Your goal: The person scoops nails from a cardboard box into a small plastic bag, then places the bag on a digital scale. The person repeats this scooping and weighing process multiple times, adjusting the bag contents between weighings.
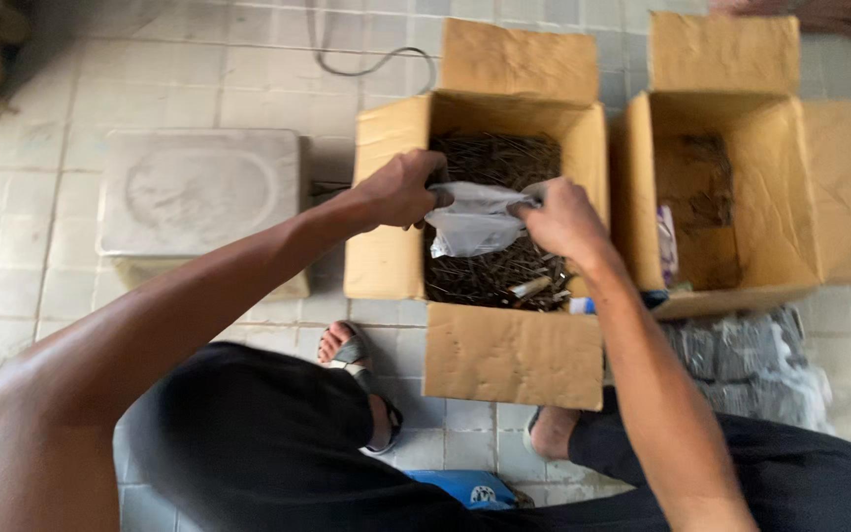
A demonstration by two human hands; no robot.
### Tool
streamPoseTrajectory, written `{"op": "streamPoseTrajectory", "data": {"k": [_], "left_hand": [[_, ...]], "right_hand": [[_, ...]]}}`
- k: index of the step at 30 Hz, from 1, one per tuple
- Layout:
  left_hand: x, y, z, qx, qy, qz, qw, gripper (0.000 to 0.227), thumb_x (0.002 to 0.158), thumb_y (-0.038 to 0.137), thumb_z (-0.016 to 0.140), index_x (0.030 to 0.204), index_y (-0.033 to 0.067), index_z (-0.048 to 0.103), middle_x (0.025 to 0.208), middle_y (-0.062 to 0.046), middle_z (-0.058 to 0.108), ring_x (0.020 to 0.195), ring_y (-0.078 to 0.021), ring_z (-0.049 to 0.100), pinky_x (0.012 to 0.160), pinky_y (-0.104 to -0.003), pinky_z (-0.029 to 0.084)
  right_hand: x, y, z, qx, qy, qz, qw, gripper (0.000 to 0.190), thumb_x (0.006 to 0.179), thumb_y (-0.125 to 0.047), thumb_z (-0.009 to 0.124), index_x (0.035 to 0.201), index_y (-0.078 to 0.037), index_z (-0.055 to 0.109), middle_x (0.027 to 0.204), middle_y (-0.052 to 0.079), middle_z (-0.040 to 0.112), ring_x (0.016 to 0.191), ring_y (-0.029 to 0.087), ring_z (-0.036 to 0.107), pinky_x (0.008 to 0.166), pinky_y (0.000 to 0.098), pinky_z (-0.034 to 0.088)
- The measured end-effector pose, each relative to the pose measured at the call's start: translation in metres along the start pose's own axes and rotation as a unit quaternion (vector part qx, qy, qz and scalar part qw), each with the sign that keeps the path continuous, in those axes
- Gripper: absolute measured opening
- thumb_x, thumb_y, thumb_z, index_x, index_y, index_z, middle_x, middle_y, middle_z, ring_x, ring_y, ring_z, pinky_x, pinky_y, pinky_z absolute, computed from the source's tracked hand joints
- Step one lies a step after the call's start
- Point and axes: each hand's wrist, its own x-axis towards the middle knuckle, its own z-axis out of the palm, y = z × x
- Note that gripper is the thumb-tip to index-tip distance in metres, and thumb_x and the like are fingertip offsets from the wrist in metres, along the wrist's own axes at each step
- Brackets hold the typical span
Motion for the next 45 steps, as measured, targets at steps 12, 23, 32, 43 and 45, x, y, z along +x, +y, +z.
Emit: {"op": "streamPoseTrajectory", "data": {"k": [12,23,32,43,45], "left_hand": [[0.063,-0.057,0.096,0.152,-0.051,-0.071,0.984,0.052,0.097,0.008,0.057,0.141,-0.0102,0.036,0.129,-0.036,0.050,0.119,-0.0519,0.052,0.096,-0.062,0.054],[0.064,-0.127,0.127,0.224,0.039,-0.129,0.965,0.035,0.084,0.021,0.060,0.119,0.0159,0.062,0.112,-0.014,0.068,0.109,-0.0366,0.064,0.096,-0.051,0.054],[0.057,-0.140,0.127,0.236,0.057,-0.149,0.959,0.035,0.086,0.026,0.062,0.121,0.0193,0.064,0.106,-0.017,0.071,0.101,-0.0405,0.068,0.089,-0.053,0.056],[0.055,-0.141,0.128,0.361,0.081,0.033,0.928,0.021,0.089,0.021,0.063,0.106,0.0090,0.068,0.096,-0.015,0.061,0.093,-0.0372,0.066,0.077,-0.046,0.056],[0.058,-0.144,0.127,0.378,0.081,0.058,0.921,0.016,0.090,0.023,0.063,0.101,0.0120,0.067,0.090,-0.009,0.060,0.093,-0.0310,0.064,0.077,-0.041,0.053]], "right_hand": [[0.034,0.142,0.109,0.098,-0.081,0.040,0.991,0.035,0.087,-0.009,0.061,0.114,0.012,0.066,0.100,0.033,0.068,0.099,0.051,0.064,0.083,0.0598,0.053],[0.020,0.128,0.118,0.141,-0.127,0.068,0.979,0.035,0.092,-0.012,0.058,0.121,0.007,0.062,0.110,0.031,0.065,0.108,0.047,0.062,0.089,0.0590,0.055],[0.018,0.122,0.094,0.349,-0.196,0.143,0.905,0.059,0.095,-0.035,0.063,0.137,0.005,0.048,0.131,0.029,0.053,0.125,0.042,0.048,0.105,0.0577,0.037],[0.076,0.230,0.144,0.242,-0.063,0.194,0.949,0.040,0.096,-0.023,0.062,0.128,0.001,0.057,0.120,0.025,0.063,0.103,0.036,0.066,0.080,0.0500,0.058],[0.099,0.233,0.153,0.136,0.014,0.184,0.973,0.042,0.095,-0.030,0.062,0.127,-0.004,0.058,0.117,0.020,0.064,0.107,0.037,0.065,0.085,0.0546,0.059]]}}
